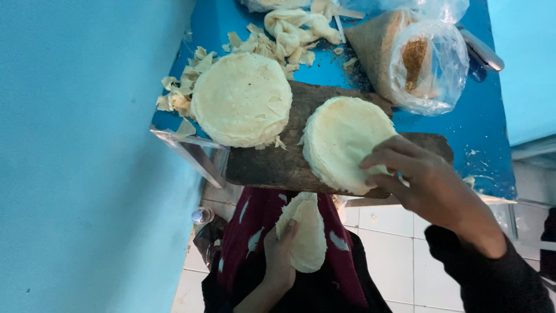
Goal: The person stretches thin pieces of dough by hand, pulling and widening each piece, then drapes the stretched dough over round layered dough forms resting on a wooden board on the table. The person repeats this with additional dough pieces, adding layers to the round forms.
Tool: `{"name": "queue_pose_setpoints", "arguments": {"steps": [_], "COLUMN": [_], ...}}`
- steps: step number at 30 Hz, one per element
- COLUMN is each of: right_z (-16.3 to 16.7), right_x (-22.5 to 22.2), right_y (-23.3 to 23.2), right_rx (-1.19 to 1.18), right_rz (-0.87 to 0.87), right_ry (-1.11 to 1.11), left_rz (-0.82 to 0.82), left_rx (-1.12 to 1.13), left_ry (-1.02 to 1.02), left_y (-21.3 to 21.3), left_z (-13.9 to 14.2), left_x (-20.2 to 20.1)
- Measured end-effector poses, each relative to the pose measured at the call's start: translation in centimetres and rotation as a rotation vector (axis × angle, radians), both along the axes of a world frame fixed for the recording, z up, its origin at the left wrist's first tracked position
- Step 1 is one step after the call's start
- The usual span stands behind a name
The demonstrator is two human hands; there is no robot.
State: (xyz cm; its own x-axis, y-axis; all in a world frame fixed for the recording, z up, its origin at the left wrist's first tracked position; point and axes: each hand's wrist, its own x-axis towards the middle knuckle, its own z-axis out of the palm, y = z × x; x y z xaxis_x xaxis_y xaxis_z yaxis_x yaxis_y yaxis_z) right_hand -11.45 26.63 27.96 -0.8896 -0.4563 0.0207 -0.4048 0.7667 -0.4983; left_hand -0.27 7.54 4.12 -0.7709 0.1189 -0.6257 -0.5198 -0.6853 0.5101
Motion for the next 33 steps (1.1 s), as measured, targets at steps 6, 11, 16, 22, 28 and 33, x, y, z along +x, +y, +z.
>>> {"name": "queue_pose_setpoints", "arguments": {"steps": [6, 11, 16, 22, 28, 33], "right_z": [-0.6, -0.9, -0.8, -1.2, -4.7, -11.5], "right_x": [0.2, 0.3, 1.0, 1.9, 6.3, 8.9], "right_y": [1.6, 1.6, 0.8, 0.7, 0.0, -3.9], "right_rx": [0.035, -0.009, -0.049, 0.063, -0.151, -0.147], "right_rz": [0.093, -0.153, -0.033, 0.043, -0.027, -0.114], "right_ry": [0.212, 0.007, 0.126, 0.319, 0.058, -0.109], "left_rz": [-0.016, 0.004, 0.007, 0.055, -0.025, 0.035], "left_rx": [-0.005, -0.007, -0.018, 0.070, 0.104, 0.198], "left_ry": [-0.002, 0.050, 0.031, 0.080, 0.071, 0.153], "left_y": [0.4, 0.5, 0.5, 1.0, 0.1, 1.1], "left_z": [0.5, 0.4, -0.2, 0.0, 1.2, 1.1], "left_x": [0.1, 0.4, 0.5, 0.4, 0.0, 0.7]}}
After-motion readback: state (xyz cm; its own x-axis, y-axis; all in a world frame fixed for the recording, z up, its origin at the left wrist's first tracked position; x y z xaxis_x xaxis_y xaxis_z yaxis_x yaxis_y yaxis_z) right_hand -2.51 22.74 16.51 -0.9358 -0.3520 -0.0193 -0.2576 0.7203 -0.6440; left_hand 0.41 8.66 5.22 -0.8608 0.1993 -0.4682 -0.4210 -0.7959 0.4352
